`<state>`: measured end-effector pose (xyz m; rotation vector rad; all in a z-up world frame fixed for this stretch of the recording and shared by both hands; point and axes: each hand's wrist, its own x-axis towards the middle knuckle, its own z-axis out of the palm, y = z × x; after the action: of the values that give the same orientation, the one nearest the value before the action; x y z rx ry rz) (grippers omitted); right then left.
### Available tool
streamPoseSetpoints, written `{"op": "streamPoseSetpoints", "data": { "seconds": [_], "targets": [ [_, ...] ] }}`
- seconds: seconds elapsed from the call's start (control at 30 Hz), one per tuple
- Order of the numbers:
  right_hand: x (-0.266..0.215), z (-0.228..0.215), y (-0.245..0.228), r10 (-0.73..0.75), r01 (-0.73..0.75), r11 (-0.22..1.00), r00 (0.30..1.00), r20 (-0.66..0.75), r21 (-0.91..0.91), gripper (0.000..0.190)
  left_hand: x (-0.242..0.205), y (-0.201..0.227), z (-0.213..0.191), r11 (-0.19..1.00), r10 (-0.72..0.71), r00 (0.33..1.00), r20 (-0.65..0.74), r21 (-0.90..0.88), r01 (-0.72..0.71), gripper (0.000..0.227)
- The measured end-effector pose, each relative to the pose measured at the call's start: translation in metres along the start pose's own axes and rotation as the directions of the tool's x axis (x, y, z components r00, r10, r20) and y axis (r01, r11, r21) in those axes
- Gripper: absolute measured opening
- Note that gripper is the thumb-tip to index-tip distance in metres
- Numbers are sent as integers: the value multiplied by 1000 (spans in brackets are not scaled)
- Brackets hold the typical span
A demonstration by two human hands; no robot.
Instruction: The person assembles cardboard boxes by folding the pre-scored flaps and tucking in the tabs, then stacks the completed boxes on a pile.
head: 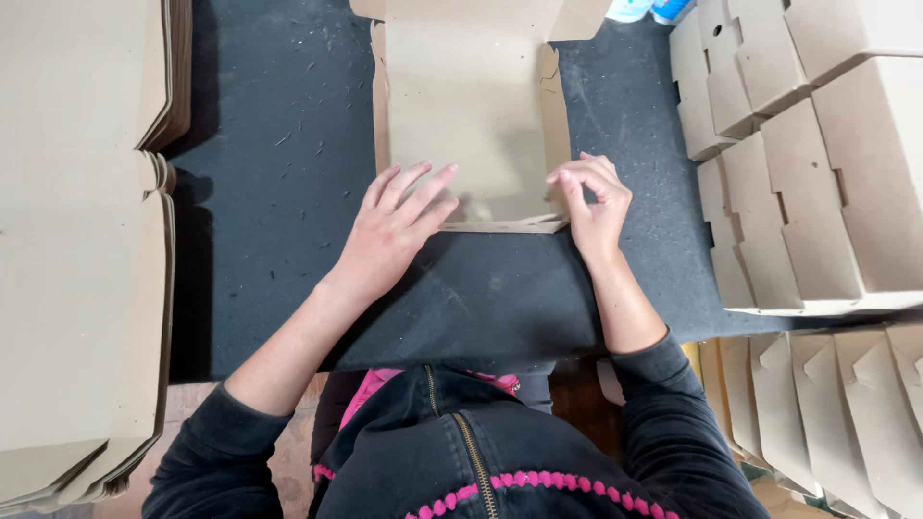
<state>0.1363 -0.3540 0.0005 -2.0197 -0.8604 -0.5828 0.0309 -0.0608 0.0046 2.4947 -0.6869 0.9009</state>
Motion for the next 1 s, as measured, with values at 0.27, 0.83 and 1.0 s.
{"op": "streamPoseSetpoints", "data": {
  "seconds": [0.27, 0.83, 1.0],
  "targets": [
    [10, -16, 21, 366, -318, 909, 919, -148, 270, 40, -8, -11, -45, 989, 0, 998, 69, 146, -10, 5],
    [61, -22, 60, 261, -254, 958, 964, 41, -130, 38, 1, 11, 29, 996, -65, 949, 310, 82, 41, 25],
    [5, -17, 40, 481, -479, 877, 874, -64, 44, 41, -1, -26, 14, 967, -102, 971, 215, 252, 46, 5]
  ]
}}
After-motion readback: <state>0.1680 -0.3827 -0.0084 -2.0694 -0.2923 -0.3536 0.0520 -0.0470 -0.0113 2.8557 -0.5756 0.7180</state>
